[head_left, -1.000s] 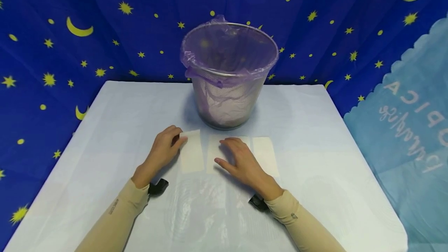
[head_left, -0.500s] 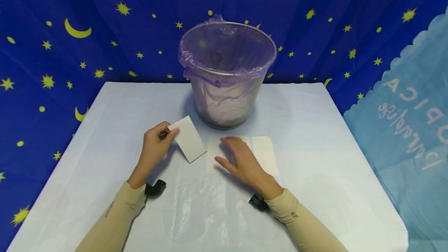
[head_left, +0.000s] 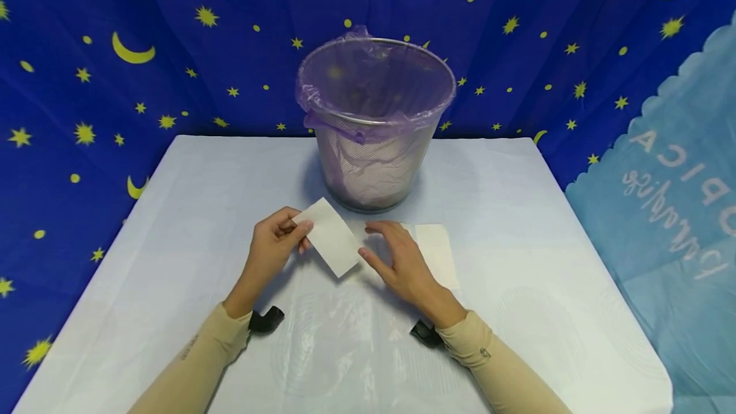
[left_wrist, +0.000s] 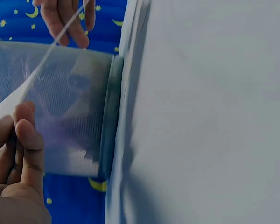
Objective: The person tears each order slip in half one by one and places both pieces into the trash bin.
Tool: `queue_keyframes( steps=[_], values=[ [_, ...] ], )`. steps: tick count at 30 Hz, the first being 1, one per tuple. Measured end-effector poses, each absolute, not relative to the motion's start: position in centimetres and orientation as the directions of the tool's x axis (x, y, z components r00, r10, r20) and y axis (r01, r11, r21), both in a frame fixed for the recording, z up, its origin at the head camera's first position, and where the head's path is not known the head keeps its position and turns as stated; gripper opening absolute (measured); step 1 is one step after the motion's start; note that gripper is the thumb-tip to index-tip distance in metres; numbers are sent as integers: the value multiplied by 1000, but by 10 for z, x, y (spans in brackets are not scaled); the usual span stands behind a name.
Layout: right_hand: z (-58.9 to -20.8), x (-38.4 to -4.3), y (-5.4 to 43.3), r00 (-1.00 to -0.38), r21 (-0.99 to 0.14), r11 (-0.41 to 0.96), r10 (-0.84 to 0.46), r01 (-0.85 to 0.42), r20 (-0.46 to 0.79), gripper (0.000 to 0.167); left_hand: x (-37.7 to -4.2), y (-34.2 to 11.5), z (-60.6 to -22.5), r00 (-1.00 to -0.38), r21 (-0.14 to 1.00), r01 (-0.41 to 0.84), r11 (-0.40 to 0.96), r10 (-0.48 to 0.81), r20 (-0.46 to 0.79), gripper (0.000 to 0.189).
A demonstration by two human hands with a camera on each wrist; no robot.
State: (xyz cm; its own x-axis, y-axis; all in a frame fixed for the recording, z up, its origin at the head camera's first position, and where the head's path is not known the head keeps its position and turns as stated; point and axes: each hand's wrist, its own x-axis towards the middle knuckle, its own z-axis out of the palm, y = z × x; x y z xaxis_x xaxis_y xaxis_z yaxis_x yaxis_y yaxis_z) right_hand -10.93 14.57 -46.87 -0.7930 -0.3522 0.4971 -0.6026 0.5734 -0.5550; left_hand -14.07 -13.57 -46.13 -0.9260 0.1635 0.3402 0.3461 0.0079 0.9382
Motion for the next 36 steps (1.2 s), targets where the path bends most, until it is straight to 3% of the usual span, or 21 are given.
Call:
queue_keyframes(
  steps=[16,26,36],
  values=[
    [-471,-110,145,-726,-521,538,-289,-662,624,7,-132,-120,-468,-917,938,332,-99,201,346,10],
    [-470,-112,145,-681,-521,519,-176,-678,711,6,-130,-120,-471,-903,949,305,-78,293,314,8],
    [-469,-111,147,-696,-562,524,-85,-639,713,4,-125,-118,-472,-876,963,269,16,421,237,11]
  ],
)
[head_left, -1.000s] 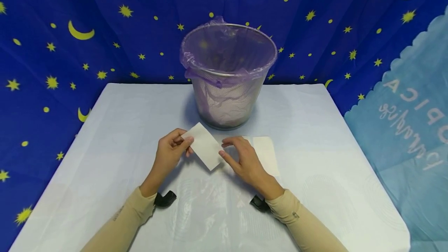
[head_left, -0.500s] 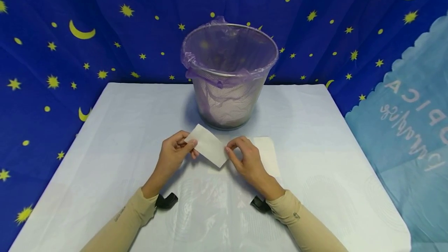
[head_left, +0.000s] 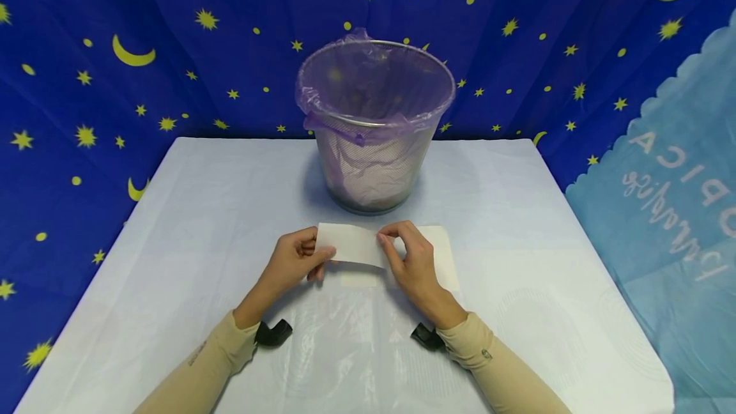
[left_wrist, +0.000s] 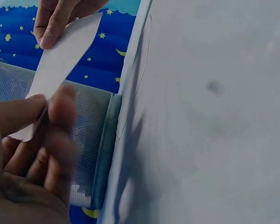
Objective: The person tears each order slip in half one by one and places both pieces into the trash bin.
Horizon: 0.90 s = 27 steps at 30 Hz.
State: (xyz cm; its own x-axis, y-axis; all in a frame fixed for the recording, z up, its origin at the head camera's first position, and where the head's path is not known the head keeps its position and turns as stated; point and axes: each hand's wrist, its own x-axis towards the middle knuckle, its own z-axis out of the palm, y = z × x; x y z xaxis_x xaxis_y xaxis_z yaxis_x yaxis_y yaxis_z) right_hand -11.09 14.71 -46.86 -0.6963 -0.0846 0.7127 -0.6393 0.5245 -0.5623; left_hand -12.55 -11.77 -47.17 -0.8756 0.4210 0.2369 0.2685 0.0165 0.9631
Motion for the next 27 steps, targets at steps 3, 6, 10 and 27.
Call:
queue_keyframes(
  steps=[3,6,10,27],
  values=[
    [-470,-111,147,-701,-569,520,-84,-637,708,4,-124,-118,-474,-887,959,270,89,411,211,20],
    [-470,-111,147,-701,-568,514,-96,-643,707,3,-124,-116,-475,-905,940,290,180,372,208,19],
    [-469,-112,148,-698,-564,499,-123,-658,705,4,-124,-114,-473,-914,908,332,254,326,242,12],
    [-469,-109,145,-740,-581,480,-268,-658,617,6,-125,-105,-471,-888,877,413,247,323,327,5]
  ],
)
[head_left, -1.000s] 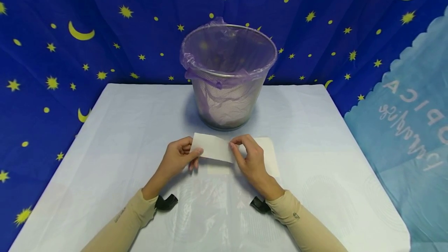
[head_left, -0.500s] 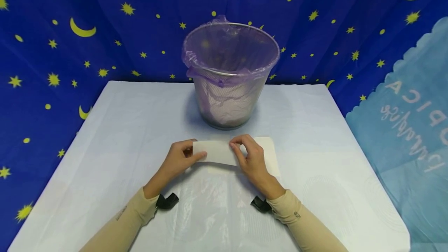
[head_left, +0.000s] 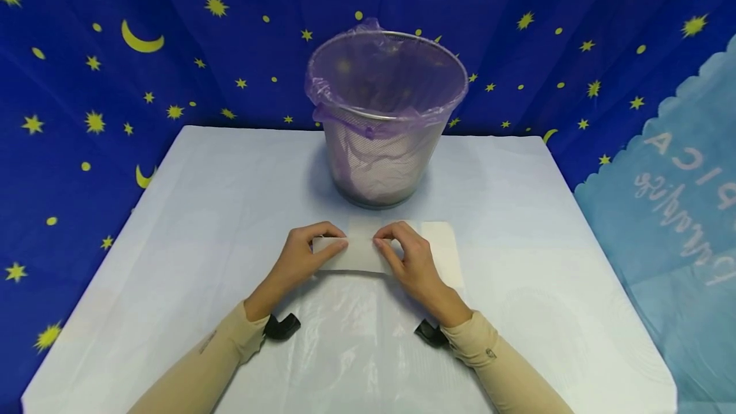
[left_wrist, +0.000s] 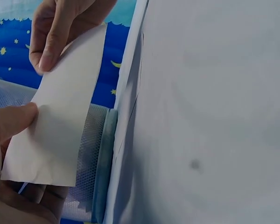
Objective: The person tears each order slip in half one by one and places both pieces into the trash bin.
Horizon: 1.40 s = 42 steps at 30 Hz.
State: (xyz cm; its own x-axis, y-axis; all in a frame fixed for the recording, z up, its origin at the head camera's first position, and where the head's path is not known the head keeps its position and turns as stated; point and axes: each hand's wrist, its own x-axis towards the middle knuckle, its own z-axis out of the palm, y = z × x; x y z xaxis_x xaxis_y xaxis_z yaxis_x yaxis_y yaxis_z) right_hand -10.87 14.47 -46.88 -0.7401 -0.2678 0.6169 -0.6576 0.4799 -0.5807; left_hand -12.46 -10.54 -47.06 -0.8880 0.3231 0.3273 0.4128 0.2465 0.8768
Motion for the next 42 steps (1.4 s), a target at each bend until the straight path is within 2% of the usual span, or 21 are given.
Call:
queue_keyframes(
  steps=[7,14,20,32,42],
  values=[
    [-464,-109,143,-746,-593,464,-294,-658,598,12,-125,-99,-464,-878,865,435,250,331,346,3],
    [-458,-109,142,-718,-581,439,-277,-685,638,10,-126,-88,-460,-865,870,441,219,363,347,3],
    [-457,-107,140,-701,-577,410,-295,-707,649,10,-124,-82,-458,-841,842,481,245,400,364,2],
    [-450,-102,139,-728,-594,436,-274,-677,629,7,-124,-76,-445,-808,795,552,251,399,434,3],
    [-427,-107,141,-687,-545,441,-286,-713,668,8,-129,-75,-424,-785,775,580,252,427,449,5]
  ],
)
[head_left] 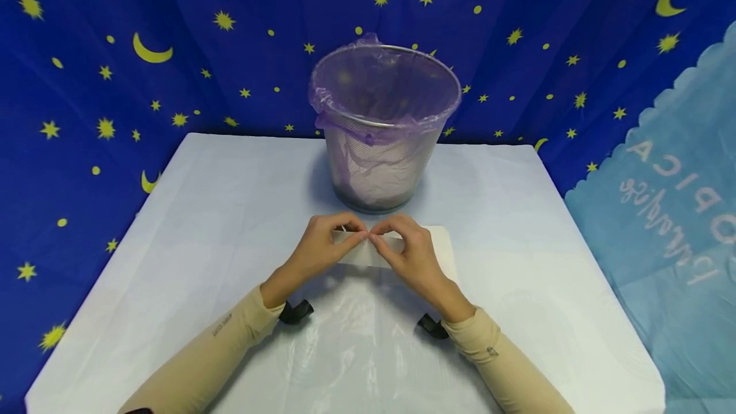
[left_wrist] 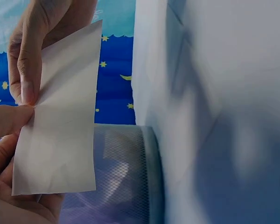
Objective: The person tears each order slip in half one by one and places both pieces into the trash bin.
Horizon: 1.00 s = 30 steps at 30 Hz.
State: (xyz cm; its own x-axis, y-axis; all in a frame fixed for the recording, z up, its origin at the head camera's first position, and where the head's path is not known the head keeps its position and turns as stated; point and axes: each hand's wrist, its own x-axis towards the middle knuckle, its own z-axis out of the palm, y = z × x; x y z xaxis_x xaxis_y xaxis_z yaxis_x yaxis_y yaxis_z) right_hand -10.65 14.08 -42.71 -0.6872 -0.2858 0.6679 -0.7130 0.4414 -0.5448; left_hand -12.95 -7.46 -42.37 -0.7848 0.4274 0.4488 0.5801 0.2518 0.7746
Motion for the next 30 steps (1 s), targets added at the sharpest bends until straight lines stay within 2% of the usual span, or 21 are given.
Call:
queue_keyframes(
  steps=[14,30],
  values=[
    [-396,-115,141,-674,-518,470,-261,-714,691,8,-136,-69,-392,-783,756,599,265,392,483,4],
    [-359,-120,149,-649,-485,485,-257,-728,716,8,-147,-60,-358,-727,705,668,237,409,551,4]
  ],
)
